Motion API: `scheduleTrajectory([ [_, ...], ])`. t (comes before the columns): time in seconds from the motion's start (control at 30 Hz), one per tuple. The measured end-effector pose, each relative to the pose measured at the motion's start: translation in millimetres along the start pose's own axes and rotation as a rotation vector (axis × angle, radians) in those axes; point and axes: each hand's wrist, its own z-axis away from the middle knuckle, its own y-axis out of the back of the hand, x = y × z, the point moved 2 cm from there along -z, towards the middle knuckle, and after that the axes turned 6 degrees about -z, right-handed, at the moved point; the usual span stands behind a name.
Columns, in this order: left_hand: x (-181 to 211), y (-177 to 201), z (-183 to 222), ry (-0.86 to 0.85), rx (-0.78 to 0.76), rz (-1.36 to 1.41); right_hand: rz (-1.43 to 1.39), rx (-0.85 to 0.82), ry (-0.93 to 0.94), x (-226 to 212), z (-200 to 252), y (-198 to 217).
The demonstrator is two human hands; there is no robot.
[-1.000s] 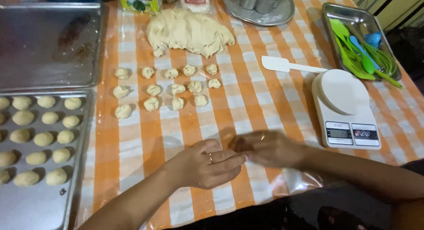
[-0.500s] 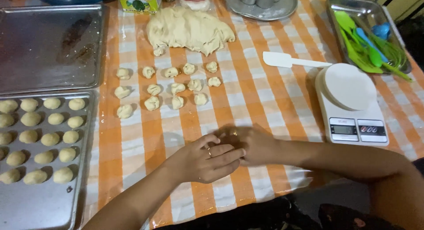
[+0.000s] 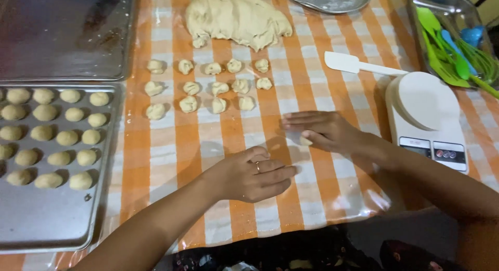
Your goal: Rolling small portions of dough into spherical balls and placing them on a baking tray
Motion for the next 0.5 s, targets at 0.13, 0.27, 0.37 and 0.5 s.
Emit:
scheduleTrajectory([
  [0.13, -1.9, -2.1, 3.7, -0.002, -0.016, -0.02, -0.006, -0.105, 0.103, -17.4, -39.9, -27.6],
  [0.27, -5.6, -1.1, 4.3, -0.011, 0.005, -0.043, -0.072, -0.179, 0.164, -39.6, -34.2, -65.0],
  [0.37, -4.1, -7.8, 14.7, 0.0, 0.042, -0.078, 0.204, -0.219, 0.368, -38.4, 14.1, -68.9],
  [0.5, -13.6, -1.6, 11.1, 0.0, 0.025, -0.147, 0.097, -0.234, 0.311, -45.2, 39.7, -30.0],
])
